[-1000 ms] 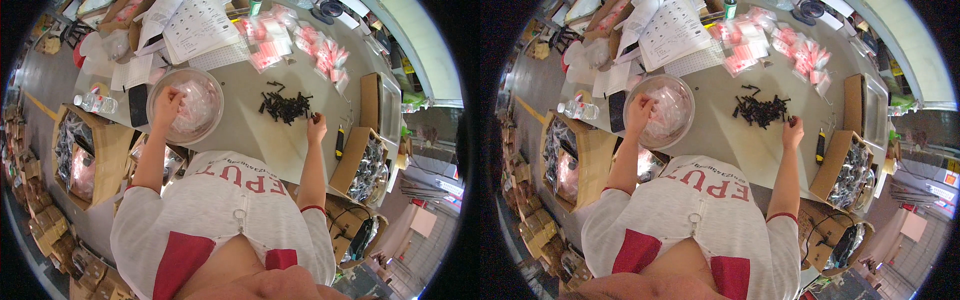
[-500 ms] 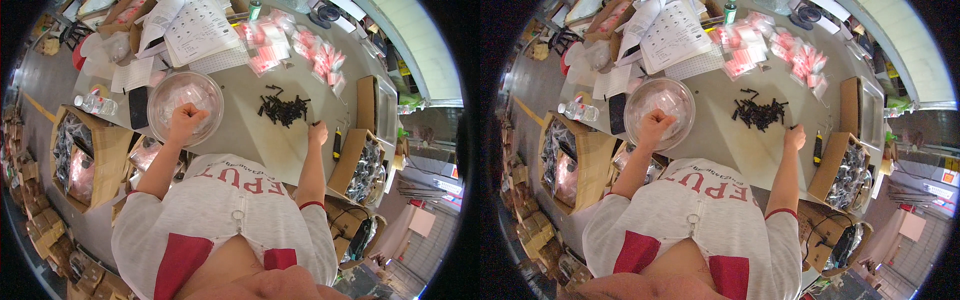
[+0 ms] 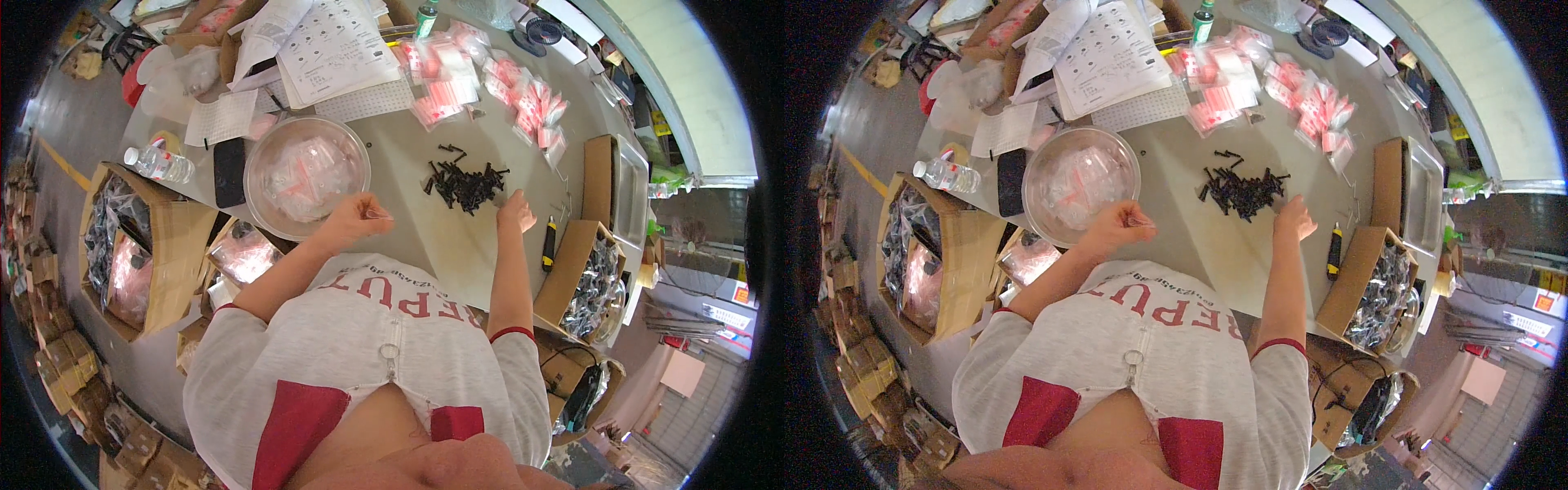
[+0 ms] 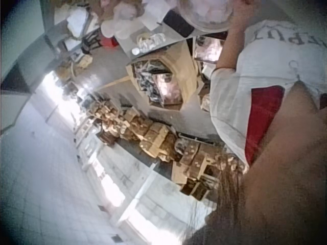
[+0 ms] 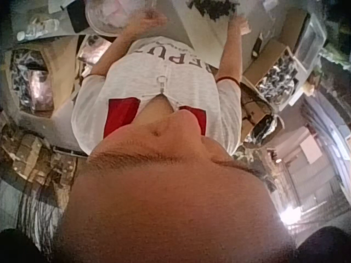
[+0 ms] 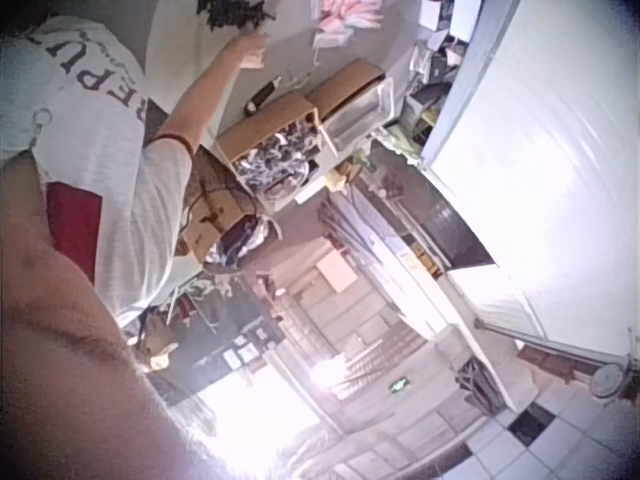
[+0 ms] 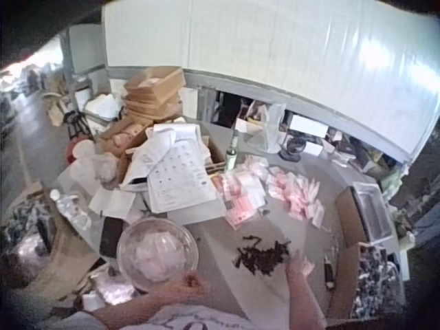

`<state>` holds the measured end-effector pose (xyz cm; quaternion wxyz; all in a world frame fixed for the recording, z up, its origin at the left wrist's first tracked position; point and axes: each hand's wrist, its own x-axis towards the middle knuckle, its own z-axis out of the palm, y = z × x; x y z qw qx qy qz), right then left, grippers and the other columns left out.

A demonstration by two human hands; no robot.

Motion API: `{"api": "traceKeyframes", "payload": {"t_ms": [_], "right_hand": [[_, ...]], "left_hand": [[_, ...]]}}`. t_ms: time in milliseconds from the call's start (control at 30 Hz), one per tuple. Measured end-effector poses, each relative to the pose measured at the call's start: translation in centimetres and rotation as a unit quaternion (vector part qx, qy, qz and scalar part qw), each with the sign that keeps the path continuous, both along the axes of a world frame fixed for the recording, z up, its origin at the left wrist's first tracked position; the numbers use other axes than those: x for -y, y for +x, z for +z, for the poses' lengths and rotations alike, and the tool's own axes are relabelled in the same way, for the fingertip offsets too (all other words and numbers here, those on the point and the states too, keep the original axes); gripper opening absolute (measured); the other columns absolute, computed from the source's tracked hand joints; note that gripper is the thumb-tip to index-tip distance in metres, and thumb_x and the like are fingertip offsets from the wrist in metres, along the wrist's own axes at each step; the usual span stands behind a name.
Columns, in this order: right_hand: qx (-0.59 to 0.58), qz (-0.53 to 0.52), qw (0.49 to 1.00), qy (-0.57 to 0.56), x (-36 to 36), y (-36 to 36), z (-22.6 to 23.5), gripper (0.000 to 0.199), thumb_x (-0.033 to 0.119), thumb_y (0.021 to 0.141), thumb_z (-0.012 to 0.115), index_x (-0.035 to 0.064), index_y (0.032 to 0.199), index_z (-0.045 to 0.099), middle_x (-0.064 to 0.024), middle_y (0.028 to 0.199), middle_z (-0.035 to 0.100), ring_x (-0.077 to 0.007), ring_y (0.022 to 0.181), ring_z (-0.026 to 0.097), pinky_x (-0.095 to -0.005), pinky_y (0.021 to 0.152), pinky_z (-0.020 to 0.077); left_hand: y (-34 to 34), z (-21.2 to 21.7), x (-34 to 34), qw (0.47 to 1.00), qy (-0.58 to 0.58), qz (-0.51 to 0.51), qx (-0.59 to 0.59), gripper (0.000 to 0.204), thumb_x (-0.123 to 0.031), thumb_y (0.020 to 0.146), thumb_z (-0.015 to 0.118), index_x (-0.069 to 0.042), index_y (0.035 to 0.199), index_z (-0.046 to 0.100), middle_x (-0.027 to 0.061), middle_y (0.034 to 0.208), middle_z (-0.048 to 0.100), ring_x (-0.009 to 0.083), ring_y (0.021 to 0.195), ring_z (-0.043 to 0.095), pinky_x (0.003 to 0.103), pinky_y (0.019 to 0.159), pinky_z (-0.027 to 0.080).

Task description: Manually sorting and packaging small black components into plastic bags.

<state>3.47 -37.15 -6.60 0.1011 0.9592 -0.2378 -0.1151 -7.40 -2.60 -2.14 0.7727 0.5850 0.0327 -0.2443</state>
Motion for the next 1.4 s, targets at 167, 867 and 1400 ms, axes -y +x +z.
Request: {"api": "traceKeyframes", "payload": {"t_ms": [167,867,1400], "right_hand": [[-0.057,0.025,0.998,0.030,0.8,-3.8,-0.8,0.028,0.017,0.085,0.057,0.0163,0.112,0.051,-0.0112,0.105,0.065,-0.0283,0.098,0.064,-0.0422,0.080,0.0473],[0.185,0.375,0.703,0.575,-11.6,-12.1,8.6,0.027,0.006,0.076,0.069,0.0003,0.101,0.063,-0.0126,0.100,0.063,-0.0223,0.083,0.063,-0.0314,0.073,0.0502],[0.048,0.231,0.958,0.163,-2.2,-6.7,-1.3,0.024,0.014,0.076,0.065,0.0083,0.098,0.059,-0.0089,0.108,0.056,-0.0299,0.103,0.053,-0.0399,0.087,0.0457]], "left_hand": [[-0.3,-0.9,2.8,0.999,-0.010,-0.048,-0.001,0.021,-0.011,0.076,0.072,-0.002,0.088,0.057,0.0016,0.080,0.056,0.0087,0.076,0.051,0.025,0.068,0.044],[-0.3,-0.8,6.0,0.983,-0.035,-0.165,0.074,0.037,-0.014,0.082,0.066,0.000,0.113,0.054,0.0043,0.095,0.058,0.0096,0.086,0.052,0.025,0.075,0.044],[-0.1,-2.6,4.6,0.980,0.003,-0.166,0.110,0.024,-0.018,0.084,0.067,-0.006,0.096,0.049,-0.0004,0.087,0.051,0.0081,0.083,0.047,0.023,0.076,0.040]]}}
